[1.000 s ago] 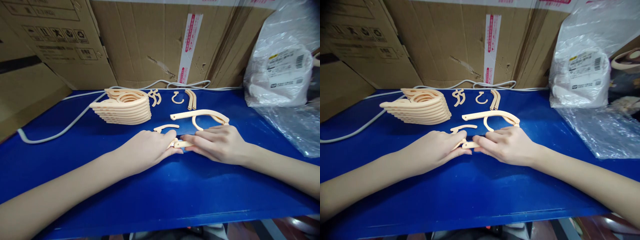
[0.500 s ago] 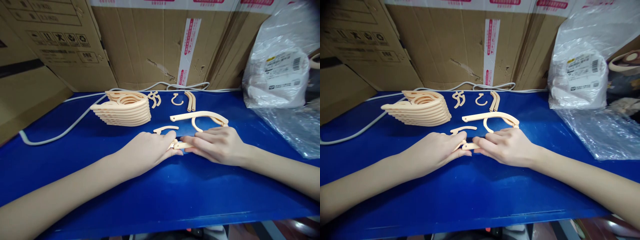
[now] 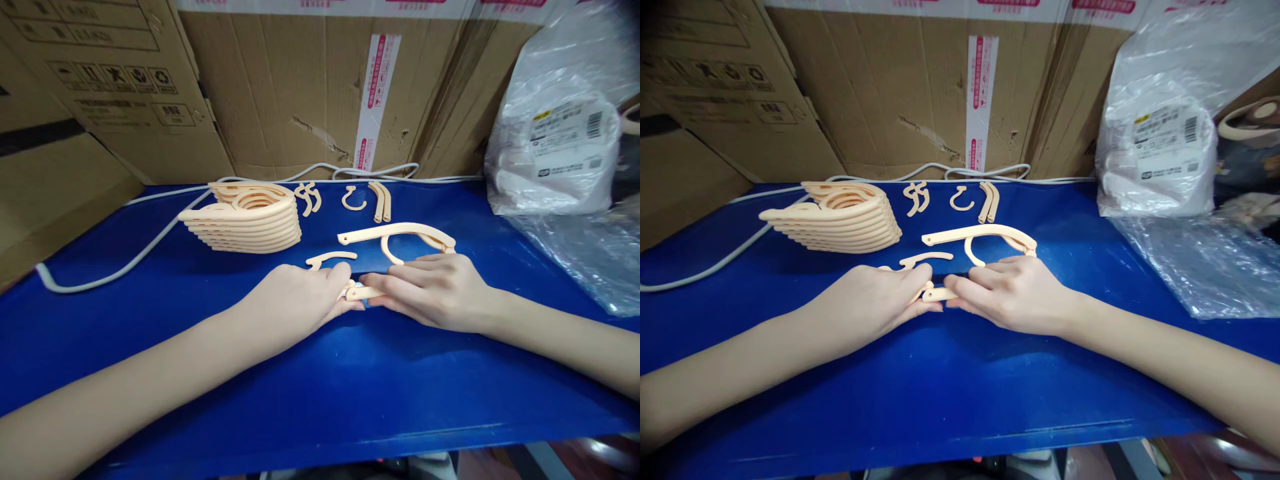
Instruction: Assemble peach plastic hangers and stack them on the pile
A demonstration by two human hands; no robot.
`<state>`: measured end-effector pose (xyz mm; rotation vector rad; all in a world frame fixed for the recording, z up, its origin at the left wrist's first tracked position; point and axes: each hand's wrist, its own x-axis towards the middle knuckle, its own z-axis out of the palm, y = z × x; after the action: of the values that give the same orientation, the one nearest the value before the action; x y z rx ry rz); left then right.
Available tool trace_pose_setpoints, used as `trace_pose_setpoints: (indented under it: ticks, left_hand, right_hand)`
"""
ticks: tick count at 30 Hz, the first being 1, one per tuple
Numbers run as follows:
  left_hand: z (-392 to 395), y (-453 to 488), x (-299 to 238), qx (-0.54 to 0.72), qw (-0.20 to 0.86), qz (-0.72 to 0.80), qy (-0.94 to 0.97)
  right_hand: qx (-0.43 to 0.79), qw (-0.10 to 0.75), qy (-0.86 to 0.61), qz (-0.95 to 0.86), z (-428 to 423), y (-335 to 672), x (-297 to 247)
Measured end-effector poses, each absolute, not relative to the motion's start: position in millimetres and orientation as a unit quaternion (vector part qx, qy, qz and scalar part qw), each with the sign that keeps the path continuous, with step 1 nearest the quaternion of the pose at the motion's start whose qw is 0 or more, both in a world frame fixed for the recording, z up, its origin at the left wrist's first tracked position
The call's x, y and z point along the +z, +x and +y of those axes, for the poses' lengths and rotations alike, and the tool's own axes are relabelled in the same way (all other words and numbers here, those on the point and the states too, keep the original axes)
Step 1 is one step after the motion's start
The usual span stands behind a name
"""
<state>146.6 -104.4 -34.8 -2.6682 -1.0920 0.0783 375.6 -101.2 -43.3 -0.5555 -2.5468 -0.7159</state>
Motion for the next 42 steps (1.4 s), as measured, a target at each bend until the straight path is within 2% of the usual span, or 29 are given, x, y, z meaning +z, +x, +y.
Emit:
trace_pose_setpoints:
  ticks: [4,15,22,27,31,36,38,42]
  left_hand:
    - [-104,146,-38,0.030,0.148,-0.385,-0.911]
    - [-105,149,-31,0.020,0.052,-0.368,-0.928]
    - [-103,148,-37,0.016,0.156,-0.365,-0.918]
    - [-105,148,-38,-0.014,0.143,-0.368,-0.919]
    - [-106,147,-30,-0.001,0.049,-0.380,-0.924]
    - [-102,142,-17,-0.057,-0.248,-0.359,-0.898]
    - [-101,139,-15,-0.093,-0.333,-0.351,-0.870]
    - [-102,135,-15,-0.113,-0.365,-0.407,-0.830]
  right_hand:
    - [-0.243,0.203,-0.213,-0.924,-101,376,-44]
    - [-0.283,0.211,-0.212,-0.911,-101,376,-44]
    - [-0.234,0.211,-0.225,-0.922,-102,375,-44]
    - [-0.216,0.215,-0.230,-0.924,-103,375,-41]
    - [-0.218,0.224,-0.219,-0.924,-104,375,-40]
    - [-0.274,0.230,-0.208,-0.910,-106,376,-39]
    - [-0.282,0.232,-0.210,-0.907,-107,376,-39]
    - [-0.242,0.225,-0.230,-0.915,-106,377,-39]
